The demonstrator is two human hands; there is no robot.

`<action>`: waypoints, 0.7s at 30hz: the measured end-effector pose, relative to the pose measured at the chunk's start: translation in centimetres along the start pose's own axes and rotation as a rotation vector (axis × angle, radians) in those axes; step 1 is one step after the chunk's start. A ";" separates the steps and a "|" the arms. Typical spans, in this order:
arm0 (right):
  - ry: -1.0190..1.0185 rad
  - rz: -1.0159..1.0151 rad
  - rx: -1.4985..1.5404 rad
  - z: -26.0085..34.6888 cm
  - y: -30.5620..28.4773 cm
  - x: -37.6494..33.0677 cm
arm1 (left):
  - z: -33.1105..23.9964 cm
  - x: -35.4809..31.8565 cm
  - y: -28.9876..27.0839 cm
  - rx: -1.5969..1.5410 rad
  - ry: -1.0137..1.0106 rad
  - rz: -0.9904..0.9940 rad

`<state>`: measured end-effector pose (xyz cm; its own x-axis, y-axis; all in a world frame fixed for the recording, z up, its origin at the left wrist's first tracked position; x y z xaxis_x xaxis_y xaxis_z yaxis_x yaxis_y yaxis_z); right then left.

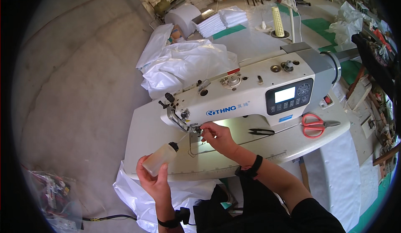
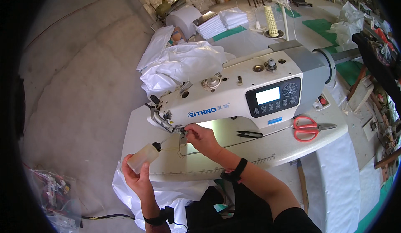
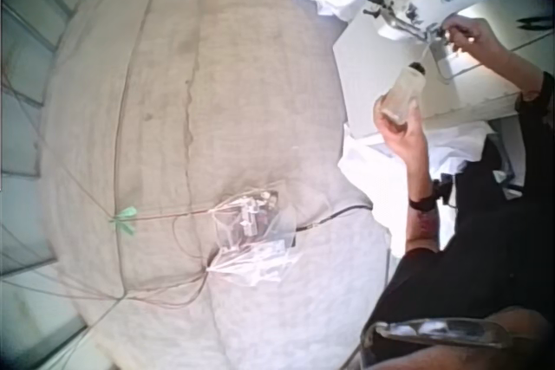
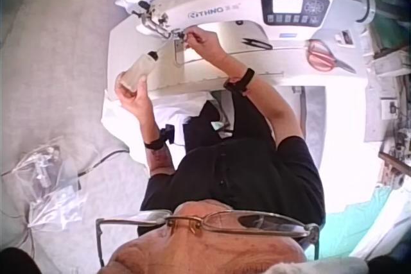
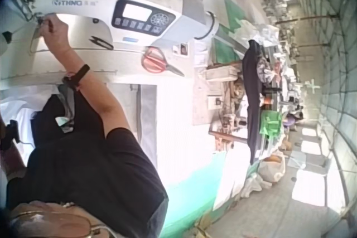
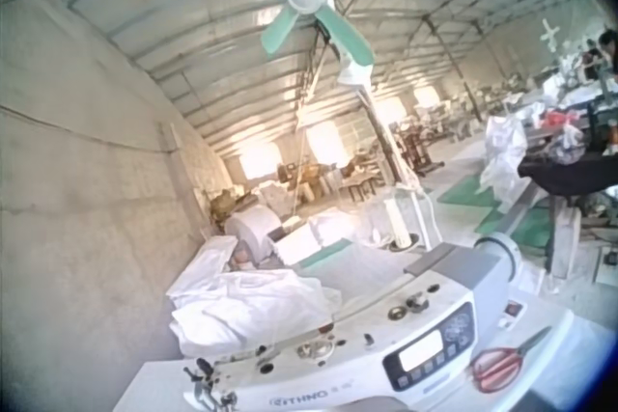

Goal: Sewing large white plastic sheets using an industrial sewing machine and oiling the machine components.

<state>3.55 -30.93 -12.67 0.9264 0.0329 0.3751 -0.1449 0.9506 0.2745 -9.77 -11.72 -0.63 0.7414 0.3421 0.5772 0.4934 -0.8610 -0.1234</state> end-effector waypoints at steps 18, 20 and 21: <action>-0.040 0.060 0.008 0.3 -0.2 0.1 | -1.4 2.7 0.7 0.172 0.024 0.108; -0.032 0.062 0.005 0.1 -0.2 0.1 | -2.1 3.3 1.1 0.204 0.031 0.135; -0.029 0.061 0.005 0.0 -0.3 0.1 | -2.6 3.6 1.5 0.234 0.037 0.161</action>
<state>3.71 -31.16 -12.72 0.9052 0.0814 0.4171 -0.2026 0.9454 0.2552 -7.57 -12.76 3.39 0.8042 0.1902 0.5632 0.4651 -0.7914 -0.3968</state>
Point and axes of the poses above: each hand's wrist, its own x-axis towards the middle knuckle, its own y-axis out of the palm, z = x × y, the point moved 7 cm from there along x, towards the middle knuckle, and after that the axes turned 2 degrees about -z, right-handed, at the moved point
